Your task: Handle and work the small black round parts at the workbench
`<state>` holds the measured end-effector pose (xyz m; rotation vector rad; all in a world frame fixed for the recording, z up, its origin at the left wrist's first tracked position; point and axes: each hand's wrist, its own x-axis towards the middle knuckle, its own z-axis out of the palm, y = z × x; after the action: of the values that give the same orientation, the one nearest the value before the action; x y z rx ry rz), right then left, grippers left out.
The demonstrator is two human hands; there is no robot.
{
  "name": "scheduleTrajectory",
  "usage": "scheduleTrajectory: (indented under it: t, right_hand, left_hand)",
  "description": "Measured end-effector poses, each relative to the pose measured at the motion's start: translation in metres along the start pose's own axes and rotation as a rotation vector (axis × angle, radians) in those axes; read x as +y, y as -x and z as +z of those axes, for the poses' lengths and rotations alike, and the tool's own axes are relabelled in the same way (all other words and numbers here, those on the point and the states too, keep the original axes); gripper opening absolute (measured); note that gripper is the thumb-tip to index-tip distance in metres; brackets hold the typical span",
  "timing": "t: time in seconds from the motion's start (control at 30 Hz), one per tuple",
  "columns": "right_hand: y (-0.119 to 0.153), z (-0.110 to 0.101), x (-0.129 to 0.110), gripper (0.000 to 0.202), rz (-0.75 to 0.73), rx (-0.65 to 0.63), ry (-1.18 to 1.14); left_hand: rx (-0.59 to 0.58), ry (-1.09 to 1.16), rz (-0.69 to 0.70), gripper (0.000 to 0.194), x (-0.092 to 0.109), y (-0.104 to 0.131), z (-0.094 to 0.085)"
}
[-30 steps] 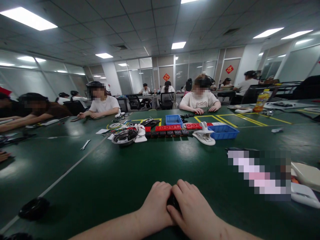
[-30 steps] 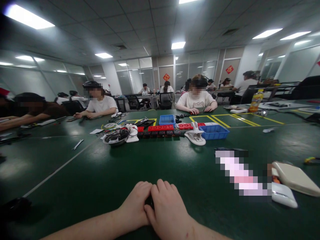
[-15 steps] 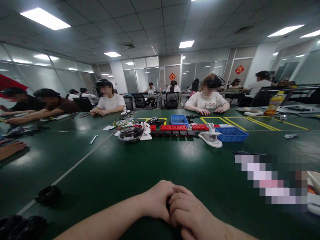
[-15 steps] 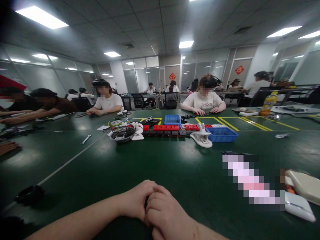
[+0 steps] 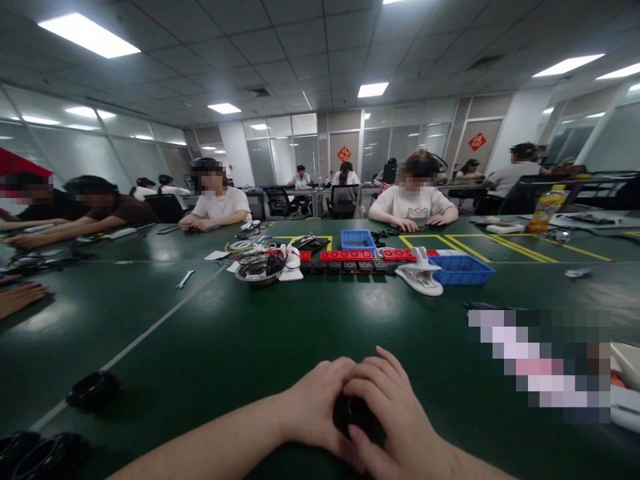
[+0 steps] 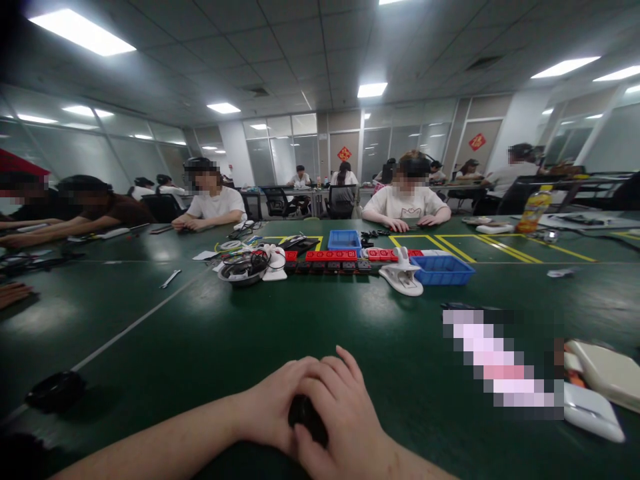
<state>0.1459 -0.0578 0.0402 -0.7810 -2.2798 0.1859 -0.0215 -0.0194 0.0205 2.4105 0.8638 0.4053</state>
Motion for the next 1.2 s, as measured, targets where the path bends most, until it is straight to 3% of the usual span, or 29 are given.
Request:
scheduleTrajectory:
  t: [0.1,0.2,0.37,0.53,0.63,0.83,1.07,1.2]
  right_hand:
    - [-0.001,0.006,0.002,0.025,0.188,-0.018,0.052]
    - [-0.001,0.014,0.004,0.022,0.302,-0.069,0.099]
    - [0.000,0.018,0.002,0.016,0.366,-0.127,0.123]
    - [-0.001,0.017,0.002,0.013,0.361,-0.133,0.099]
    - [-0.001,0.015,0.002,0.009,0.281,-0.136,0.044]
    - [0.001,0.013,-0.001,0.017,-0.076,-0.086,-0.162]
    - [0.007,0.027,0.007,0.023,-0.291,-0.087,-0.169]
    - [0.006,0.021,0.007,0.021,-0.327,-0.060,-0.161]
  left_hand:
    - [0.097,-0.004,-0.028,0.071,0.004,0.002,0.005]
    - [0.111,-0.083,-0.117,0.069,0.004,0.003,0.013]
    - [0.078,-0.223,-0.167,0.055,0.004,0.001,0.020]
    - [0.070,-0.224,-0.138,0.045,0.003,0.000,0.017]
    - [0.022,-0.212,-0.058,0.038,0.000,-0.001,0.014]
    - [-0.067,-0.198,0.107,0.039,-0.009,-0.005,0.009]
    - [-0.092,-0.246,0.103,0.039,-0.009,-0.006,0.008]
    - [-0.115,-0.225,0.099,0.027,-0.004,-0.005,0.006]
